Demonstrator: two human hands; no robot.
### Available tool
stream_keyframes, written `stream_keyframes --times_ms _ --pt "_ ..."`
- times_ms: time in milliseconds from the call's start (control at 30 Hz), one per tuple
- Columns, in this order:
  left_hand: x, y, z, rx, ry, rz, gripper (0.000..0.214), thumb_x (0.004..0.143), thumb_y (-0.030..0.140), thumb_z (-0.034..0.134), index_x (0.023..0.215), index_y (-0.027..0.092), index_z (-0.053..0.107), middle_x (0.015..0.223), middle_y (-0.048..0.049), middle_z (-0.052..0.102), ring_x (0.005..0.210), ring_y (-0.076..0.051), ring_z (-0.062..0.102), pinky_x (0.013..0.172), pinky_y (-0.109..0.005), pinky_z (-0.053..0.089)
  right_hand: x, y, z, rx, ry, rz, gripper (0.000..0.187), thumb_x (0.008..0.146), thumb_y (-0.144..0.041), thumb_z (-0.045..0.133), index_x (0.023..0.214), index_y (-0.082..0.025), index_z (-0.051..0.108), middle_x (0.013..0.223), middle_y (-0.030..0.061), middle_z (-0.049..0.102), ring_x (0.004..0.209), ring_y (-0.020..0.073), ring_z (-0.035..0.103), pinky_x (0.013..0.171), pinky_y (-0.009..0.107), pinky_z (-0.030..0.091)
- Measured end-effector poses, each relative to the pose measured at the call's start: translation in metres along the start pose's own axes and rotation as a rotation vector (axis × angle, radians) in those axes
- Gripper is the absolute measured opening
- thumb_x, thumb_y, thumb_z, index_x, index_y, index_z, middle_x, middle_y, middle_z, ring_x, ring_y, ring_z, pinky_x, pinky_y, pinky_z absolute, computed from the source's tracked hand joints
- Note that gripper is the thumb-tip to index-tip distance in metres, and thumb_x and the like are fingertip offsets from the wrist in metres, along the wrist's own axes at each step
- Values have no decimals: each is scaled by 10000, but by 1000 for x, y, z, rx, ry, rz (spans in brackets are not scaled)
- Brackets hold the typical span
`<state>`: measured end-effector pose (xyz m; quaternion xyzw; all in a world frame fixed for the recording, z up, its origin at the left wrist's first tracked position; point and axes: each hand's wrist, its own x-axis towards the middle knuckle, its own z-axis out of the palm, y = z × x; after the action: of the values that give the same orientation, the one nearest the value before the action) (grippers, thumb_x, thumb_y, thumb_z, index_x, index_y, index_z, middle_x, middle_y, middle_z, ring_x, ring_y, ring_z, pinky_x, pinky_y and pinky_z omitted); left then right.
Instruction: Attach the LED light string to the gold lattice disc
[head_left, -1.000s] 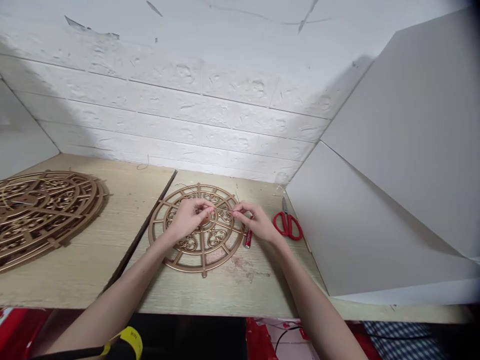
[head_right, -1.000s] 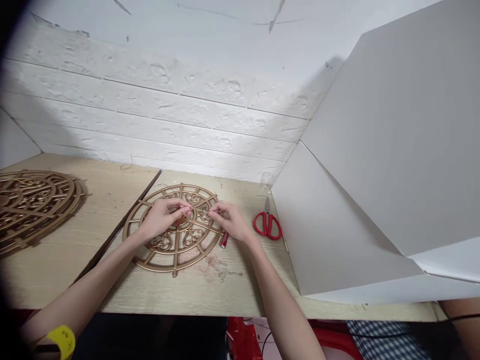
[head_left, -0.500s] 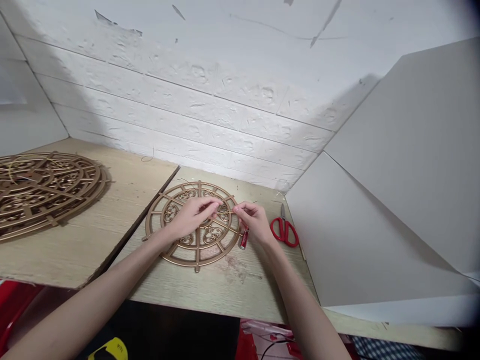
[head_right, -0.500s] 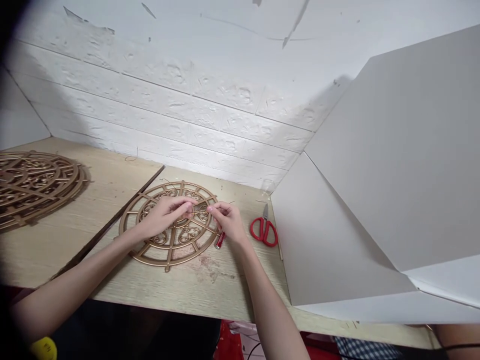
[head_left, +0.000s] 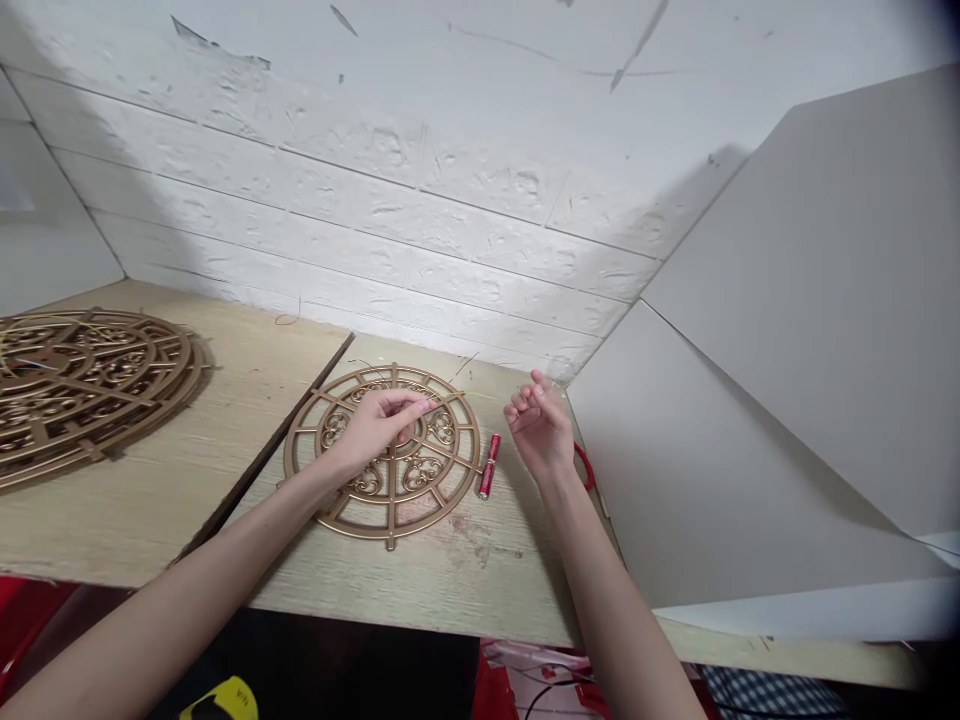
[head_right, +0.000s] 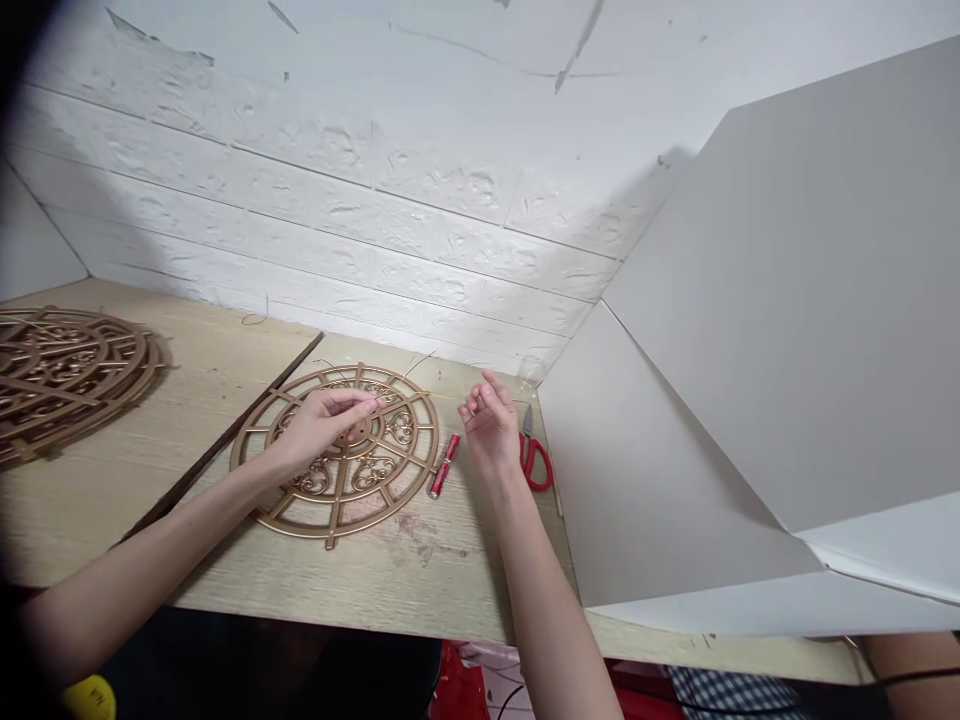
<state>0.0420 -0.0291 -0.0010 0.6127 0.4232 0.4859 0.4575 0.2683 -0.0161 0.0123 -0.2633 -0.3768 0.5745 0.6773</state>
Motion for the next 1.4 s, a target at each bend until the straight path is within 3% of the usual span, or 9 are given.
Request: stream_keyframes --times_ms 100,233,300,500,633,767,900,1033,1400 --pt "0 1 1 -25 -8 9 308 736 416 652 874 150 725 577 -7 568 467 -76 423 442 -196 325 -3 5 3 -102 -8 61 321 653 -261 758 953 -238 645 729 -40 563 579 65 479 572 197 455" --pt "-2 0 3 -2 -32 26 299 726 408 663 871 156 735 612 -15 596 474 -74 436 429 -191 335 -9 20 13 -348 -161 214 285 644 -298 790 866 -153 686 733 3 615 586 73 516 566 198 448" --pt "-2 0 4 6 -28 31 299 730 409 659 870 157 735 621 -21 609 492 -88 471 436 -198 365 -11 23 16 -353 -171 239 307 649 -312 792 884 -148 681 774 14 635 615 79 551 576 193 456" --pt "-4 -1 7 80 -9 128 313 770 375 622 964 144 705 603 -11 604 517 -111 529 463 -213 413 -10 13 9 -347 -37 381 449 650 -226 809 1053 -165 619 1059 80 647 784 158 676 648 228 534" --pt "-8 0 5 235 27 315 224 820 333 582 891 159 703 693 -22 659 601 -122 586 567 -231 463 -11 13 10 -255 -206 486 353 694 -204 778 1018 -149 649 1065 79 652 772 132 673 647 203 540" --pt "-11 2 4 370 59 478 175 847 281 559 836 175 697 747 -13 688 653 -117 613 635 -227 472 -14 21 15 6 -368 481 316 697 -189 773 992 -145 669 908 27 669 713 75 627 650 152 521" --pt "-12 1 4 401 52 501 159 846 269 565 857 177 694 773 -6 702 658 -113 629 639 -217 477 -13 25 16 150 -359 437 308 670 -141 786 954 -155 668 824 1 661 729 65 605 685 128 511" --pt "-13 0 6 433 -10 506 165 856 264 548 851 177 687 812 -10 706 717 -121 639 683 -222 484 -13 27 17 126 -358 400 266 689 -175 782 928 -138 670 815 18 658 722 76 605 701 150 514" --pt "-15 -2 6 498 -58 472 190 863 288 524 826 183 678 811 -29 700 729 -143 633 702 -251 473 -14 31 21 -125 -275 310 224 628 -296 819 773 -164 712 725 -2 609 560 64 484 565 183 431"
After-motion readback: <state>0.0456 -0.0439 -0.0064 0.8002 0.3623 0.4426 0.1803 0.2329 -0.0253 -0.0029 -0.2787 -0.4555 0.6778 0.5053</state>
